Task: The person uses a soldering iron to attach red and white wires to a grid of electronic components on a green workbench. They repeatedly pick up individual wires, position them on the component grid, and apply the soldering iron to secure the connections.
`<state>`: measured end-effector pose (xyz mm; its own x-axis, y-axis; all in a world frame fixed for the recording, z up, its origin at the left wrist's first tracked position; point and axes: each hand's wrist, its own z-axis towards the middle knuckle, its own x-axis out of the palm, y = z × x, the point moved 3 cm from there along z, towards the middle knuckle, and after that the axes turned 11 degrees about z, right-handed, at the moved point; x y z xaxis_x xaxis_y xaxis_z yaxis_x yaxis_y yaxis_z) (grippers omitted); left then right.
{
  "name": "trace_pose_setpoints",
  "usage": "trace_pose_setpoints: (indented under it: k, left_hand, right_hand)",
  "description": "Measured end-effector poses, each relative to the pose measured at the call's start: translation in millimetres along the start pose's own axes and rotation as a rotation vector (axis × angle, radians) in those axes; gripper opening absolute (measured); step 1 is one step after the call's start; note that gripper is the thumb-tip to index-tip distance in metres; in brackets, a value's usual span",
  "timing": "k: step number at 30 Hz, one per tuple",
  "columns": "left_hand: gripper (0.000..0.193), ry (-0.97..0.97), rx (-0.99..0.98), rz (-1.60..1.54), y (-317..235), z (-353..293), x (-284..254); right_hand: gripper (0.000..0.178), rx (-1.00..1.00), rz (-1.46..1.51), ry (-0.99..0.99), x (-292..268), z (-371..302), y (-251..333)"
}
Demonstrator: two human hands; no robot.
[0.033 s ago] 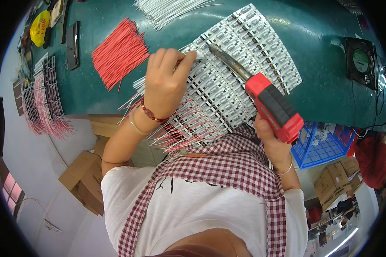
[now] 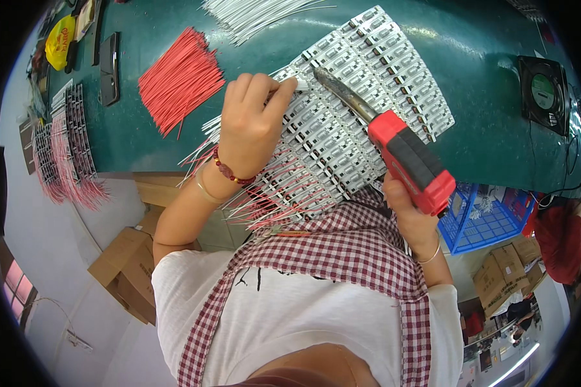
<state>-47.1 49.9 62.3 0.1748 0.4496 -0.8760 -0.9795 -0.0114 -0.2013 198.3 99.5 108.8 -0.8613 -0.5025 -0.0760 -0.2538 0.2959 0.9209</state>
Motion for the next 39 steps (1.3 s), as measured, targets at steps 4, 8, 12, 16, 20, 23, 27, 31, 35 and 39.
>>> trace_pose_setpoints:
  k: [4,8,12,16,20,23,27,31,35,39]
  left_hand:
    - [0.028,0.025,0.001,-0.032,-3.0,0.8,-0.1]
    - [0.028,0.035,0.003,-0.029,-1.9,-0.1,1.6]
    - [0.028,0.037,-0.003,-0.026,-2.5,-0.6,1.3]
    - [0.027,0.036,-0.002,-0.035,-1.9,-0.1,1.3]
    - [0.026,0.05,-0.002,-0.015,-4.3,0.3,1.7]
    - [0.026,0.054,0.003,0.012,-4.1,0.9,2.3]
    - [0.027,0.039,0.008,0.027,-1.9,2.3,-1.6]
    - [0.028,0.033,0.011,-0.044,-7.9,-1.2,-8.0]
    - [0.028,0.074,0.0,-0.088,-9.3,-4.8,0.1]
    - [0.027,0.081,-0.011,-0.078,-13.6,-4.9,1.7]
  right_hand:
    - [0.015,0.069,0.052,0.021,-3.1,-3.1,-1.8]
    - [0.016,0.006,-0.048,0.013,-8.4,-4.9,-12.0]
    - [0.019,-0.065,-0.154,0.04,-13.7,-6.0,-20.2]
    - [0.02,-0.045,-0.082,0.026,-12.4,-9.0,-19.7]
    - [0.018,0.011,0.088,0.066,-9.2,-9.1,-8.8]
    - [0.054,-0.058,-0.028,0.0,-3.2,-7.5,-7.7]
    - [0.062,-0.084,-0.056,-0.037,-0.8,-8.6,-5.2]
    - [0.061,-0.077,-0.03,-0.026,-1.7,-10.3,-7.9]
    - [0.053,-0.016,-0.032,0.009,-5.0,-12.7,-13.2]
    - [0.026,0.018,-0.078,0.092,-21.9,-18.5,-23.8]
